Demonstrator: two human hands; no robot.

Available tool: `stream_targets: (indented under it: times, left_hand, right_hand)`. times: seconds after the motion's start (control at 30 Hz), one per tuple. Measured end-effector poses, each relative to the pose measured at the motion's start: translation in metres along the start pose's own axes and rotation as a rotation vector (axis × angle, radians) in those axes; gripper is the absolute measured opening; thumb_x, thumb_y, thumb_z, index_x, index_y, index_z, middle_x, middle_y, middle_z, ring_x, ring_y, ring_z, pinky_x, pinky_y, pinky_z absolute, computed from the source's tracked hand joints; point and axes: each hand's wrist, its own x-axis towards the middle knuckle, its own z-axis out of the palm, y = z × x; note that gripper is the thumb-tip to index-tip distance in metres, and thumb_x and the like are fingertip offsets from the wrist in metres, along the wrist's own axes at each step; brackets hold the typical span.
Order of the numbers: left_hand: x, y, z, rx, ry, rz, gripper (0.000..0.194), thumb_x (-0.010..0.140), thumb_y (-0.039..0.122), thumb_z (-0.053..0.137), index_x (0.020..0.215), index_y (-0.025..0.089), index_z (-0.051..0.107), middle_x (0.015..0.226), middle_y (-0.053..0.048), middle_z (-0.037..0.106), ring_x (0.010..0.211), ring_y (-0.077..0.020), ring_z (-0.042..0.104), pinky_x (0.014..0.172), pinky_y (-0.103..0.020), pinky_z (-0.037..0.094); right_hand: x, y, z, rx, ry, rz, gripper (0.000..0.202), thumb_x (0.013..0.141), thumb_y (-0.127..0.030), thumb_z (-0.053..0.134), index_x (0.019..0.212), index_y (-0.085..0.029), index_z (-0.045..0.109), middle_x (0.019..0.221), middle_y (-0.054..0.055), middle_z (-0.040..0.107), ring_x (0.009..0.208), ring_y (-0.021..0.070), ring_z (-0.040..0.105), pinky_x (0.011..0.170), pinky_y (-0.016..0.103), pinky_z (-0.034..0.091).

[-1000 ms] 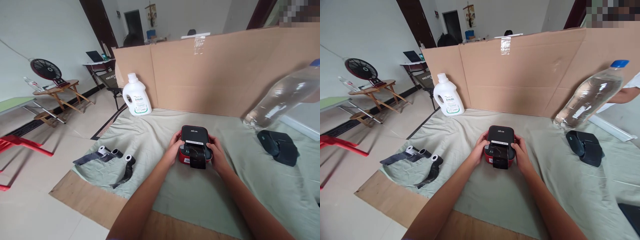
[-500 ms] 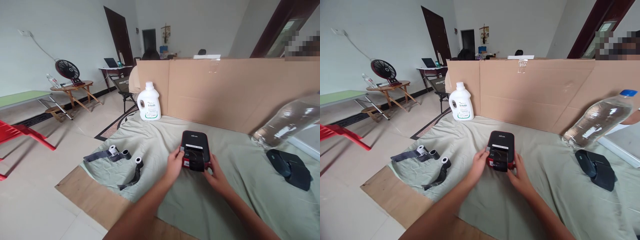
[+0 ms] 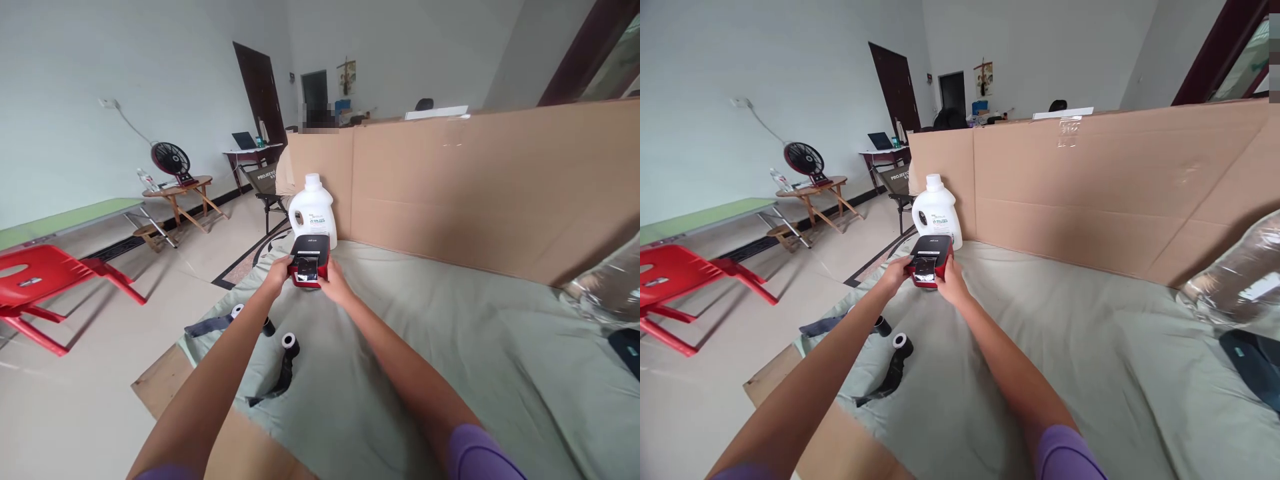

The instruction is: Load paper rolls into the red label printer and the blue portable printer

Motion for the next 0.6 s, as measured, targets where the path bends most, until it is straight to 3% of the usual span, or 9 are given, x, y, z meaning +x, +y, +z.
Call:
stream_targets:
  times: [0.1,0.23,0.33,0.43,0.47,0.5,0.57,0.6]
  left_hand:
    - [0.017,-0.013,-0.001,0.051,-0.012,-0.039,0.034,0.069,0.038,0.064,0.09,0.013,0.068,0.077,-0.006,0.069,0.071,-0.0188,0.063,0.069,-0.03,0.051]
    - [0.03,-0.021,-0.002,0.133,0.012,-0.049,0.03,0.073,0.041,0.061,0.087,0.014,0.067,0.075,-0.006,0.068,0.073,-0.02,0.064,0.073,-0.032,0.053]
    - [0.024,-0.01,-0.006,0.228,0.078,-0.018,0.027,0.077,0.039,0.06,0.086,0.015,0.067,0.088,-0.012,0.071,0.095,-0.0296,0.067,0.087,-0.042,0.053]
    - [-0.012,0.011,-0.003,0.33,0.209,0.16,0.028,0.085,0.035,0.056,0.103,0.017,0.068,0.126,-0.014,0.066,0.137,-0.0323,0.044,0.113,-0.047,0.036]
    - [-0.033,0.016,0.003,0.37,0.244,0.27,0.031,0.089,0.034,0.052,0.111,0.018,0.067,0.137,-0.012,0.06,0.145,-0.0283,0.034,0.119,-0.044,0.028]
    - [-0.056,0.019,0.012,0.481,0.26,0.472,0.034,0.093,0.033,0.046,0.117,0.017,0.065,0.142,-0.012,0.055,0.146,-0.0267,0.032,0.121,-0.044,0.025]
    - [-0.109,0.016,0.038,0.669,0.116,0.769,0.038,0.099,0.029,0.035,0.122,0.018,0.064,0.141,-0.01,0.058,0.139,-0.0226,0.045,0.119,-0.042,0.03]
    - [-0.134,0.008,0.055,0.767,-0.069,0.852,0.04,0.1,0.027,0.032,0.124,0.019,0.063,0.136,-0.009,0.061,0.132,-0.0204,0.052,0.117,-0.04,0.034]
  right_hand:
    - [-0.002,0.006,0.009,-0.025,0.016,0.119,0.083,0.085,-0.029,0.056,0.156,-0.012,0.017,0.149,0.022,0.039,0.138,0.035,0.039,0.112,0.05,0.037]
    - [-0.013,0.005,0.011,-0.025,0.033,0.111,0.081,0.089,-0.037,0.055,0.156,-0.009,0.02,0.154,0.023,0.033,0.143,0.0338,0.034,0.115,0.048,0.034]
    - [-0.012,0.003,0.002,-0.001,0.027,0.144,0.081,0.088,-0.038,0.057,0.157,-0.013,0.022,0.155,0.019,0.035,0.142,0.0319,0.036,0.114,0.047,0.037]
    - [-0.001,-0.001,-0.025,0.032,-0.094,0.24,0.078,0.083,-0.038,0.063,0.153,-0.018,0.034,0.153,0.015,0.041,0.136,0.0324,0.045,0.109,0.047,0.042]
    - [0.003,-0.004,-0.038,0.048,-0.143,0.262,0.074,0.083,-0.039,0.063,0.15,-0.019,0.04,0.152,0.014,0.044,0.133,0.0325,0.049,0.108,0.048,0.044]
    - [0.005,-0.008,-0.052,0.062,-0.182,0.27,0.068,0.084,-0.04,0.063,0.147,-0.021,0.046,0.15,0.013,0.047,0.129,0.0322,0.053,0.106,0.048,0.045]
    - [0.001,-0.018,-0.083,0.068,-0.202,0.256,0.058,0.086,-0.043,0.061,0.139,-0.023,0.055,0.146,0.01,0.053,0.12,0.0306,0.06,0.104,0.048,0.046]
    - [-0.006,-0.024,-0.1,0.053,-0.19,0.245,0.054,0.086,-0.044,0.059,0.136,-0.023,0.058,0.144,0.009,0.055,0.115,0.0294,0.062,0.102,0.047,0.047]
